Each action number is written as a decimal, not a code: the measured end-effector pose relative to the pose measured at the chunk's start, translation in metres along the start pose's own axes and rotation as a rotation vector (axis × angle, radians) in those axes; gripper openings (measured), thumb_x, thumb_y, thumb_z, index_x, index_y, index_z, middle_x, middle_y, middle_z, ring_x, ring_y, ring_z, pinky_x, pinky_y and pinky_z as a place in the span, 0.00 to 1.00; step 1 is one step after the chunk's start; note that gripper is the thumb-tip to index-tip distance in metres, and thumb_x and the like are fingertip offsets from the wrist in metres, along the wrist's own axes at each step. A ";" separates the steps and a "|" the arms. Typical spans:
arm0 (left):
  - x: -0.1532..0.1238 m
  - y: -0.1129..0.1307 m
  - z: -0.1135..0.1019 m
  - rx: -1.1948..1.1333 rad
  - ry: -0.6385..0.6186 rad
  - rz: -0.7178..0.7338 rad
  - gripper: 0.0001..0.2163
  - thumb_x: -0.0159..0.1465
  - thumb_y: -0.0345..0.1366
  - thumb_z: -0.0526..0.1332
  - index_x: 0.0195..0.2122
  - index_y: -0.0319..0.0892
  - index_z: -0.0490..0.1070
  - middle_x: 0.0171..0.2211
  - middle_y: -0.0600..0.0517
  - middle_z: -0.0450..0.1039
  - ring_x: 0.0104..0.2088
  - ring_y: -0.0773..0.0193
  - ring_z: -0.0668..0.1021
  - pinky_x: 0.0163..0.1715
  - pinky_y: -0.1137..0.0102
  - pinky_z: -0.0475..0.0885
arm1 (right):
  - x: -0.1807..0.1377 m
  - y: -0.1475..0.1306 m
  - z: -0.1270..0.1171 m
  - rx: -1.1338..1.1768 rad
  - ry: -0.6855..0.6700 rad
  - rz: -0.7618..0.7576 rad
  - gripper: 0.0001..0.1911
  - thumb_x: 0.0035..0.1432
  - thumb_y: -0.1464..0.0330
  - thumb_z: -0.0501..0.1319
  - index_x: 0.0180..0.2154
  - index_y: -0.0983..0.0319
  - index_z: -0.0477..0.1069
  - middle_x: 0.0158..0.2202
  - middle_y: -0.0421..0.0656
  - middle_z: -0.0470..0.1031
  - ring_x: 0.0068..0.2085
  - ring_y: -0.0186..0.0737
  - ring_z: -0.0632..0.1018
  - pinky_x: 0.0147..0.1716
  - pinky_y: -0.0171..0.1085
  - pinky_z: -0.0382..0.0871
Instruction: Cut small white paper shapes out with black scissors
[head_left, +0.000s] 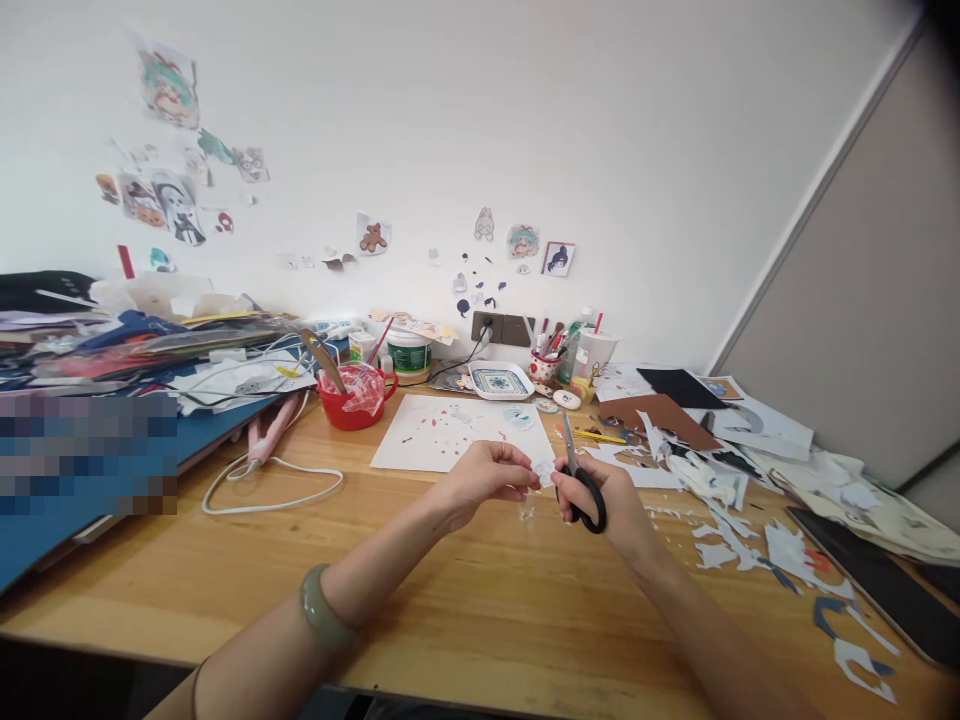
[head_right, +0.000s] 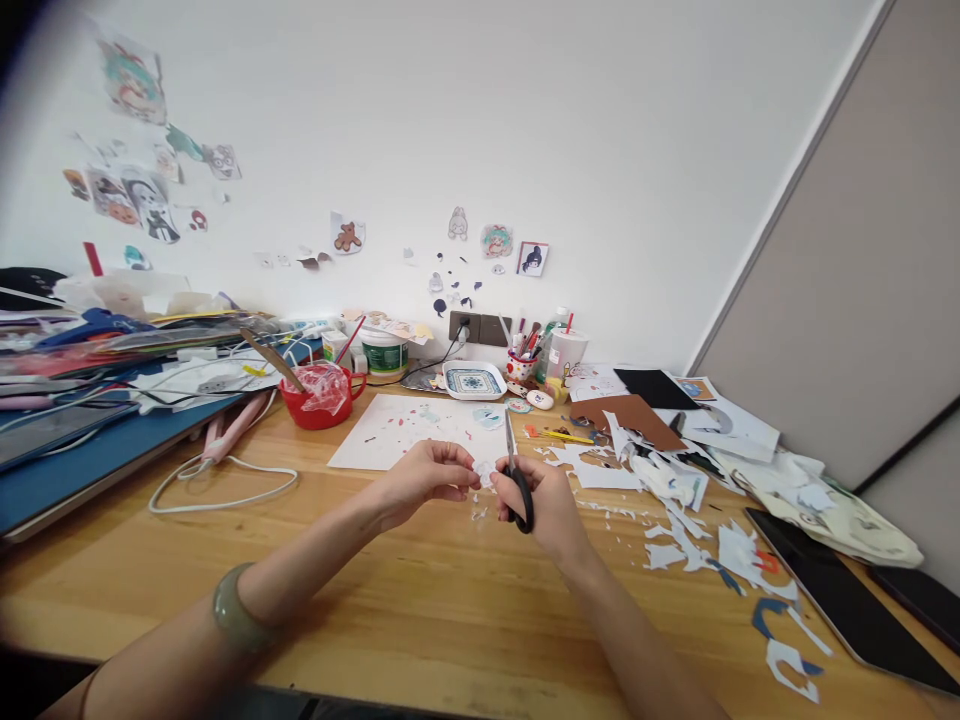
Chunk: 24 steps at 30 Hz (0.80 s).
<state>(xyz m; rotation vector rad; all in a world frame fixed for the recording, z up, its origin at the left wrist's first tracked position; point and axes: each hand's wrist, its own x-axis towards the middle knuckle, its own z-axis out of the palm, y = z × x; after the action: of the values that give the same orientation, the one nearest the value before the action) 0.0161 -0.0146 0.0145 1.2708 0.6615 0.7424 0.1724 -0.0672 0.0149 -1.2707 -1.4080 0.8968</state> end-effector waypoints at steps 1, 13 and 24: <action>0.000 0.000 0.000 0.006 -0.003 -0.004 0.06 0.44 0.32 0.64 0.23 0.37 0.68 0.23 0.51 0.71 0.22 0.72 0.69 0.27 0.74 0.66 | 0.000 0.000 0.000 0.005 0.009 -0.004 0.09 0.46 0.63 0.58 0.26 0.63 0.64 0.13 0.33 0.64 0.15 0.28 0.65 0.16 0.30 0.61; -0.001 -0.001 0.000 -0.073 -0.081 -0.046 0.07 0.43 0.31 0.65 0.25 0.36 0.70 0.24 0.51 0.71 0.26 0.71 0.71 0.29 0.74 0.66 | -0.002 -0.005 0.001 -0.060 0.015 -0.029 0.07 0.46 0.66 0.57 0.27 0.64 0.63 0.13 0.34 0.63 0.15 0.29 0.66 0.17 0.31 0.62; -0.002 -0.001 0.002 -0.154 -0.028 -0.057 0.08 0.44 0.34 0.65 0.24 0.36 0.71 0.25 0.51 0.71 0.25 0.72 0.70 0.30 0.74 0.66 | -0.004 -0.006 0.002 -0.042 0.020 -0.024 0.09 0.46 0.64 0.58 0.27 0.63 0.63 0.14 0.34 0.63 0.16 0.30 0.65 0.17 0.32 0.62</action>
<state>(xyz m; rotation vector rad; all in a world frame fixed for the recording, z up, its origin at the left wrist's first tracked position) 0.0166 -0.0173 0.0138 1.1152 0.6037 0.7140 0.1684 -0.0718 0.0190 -1.2880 -1.4306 0.8403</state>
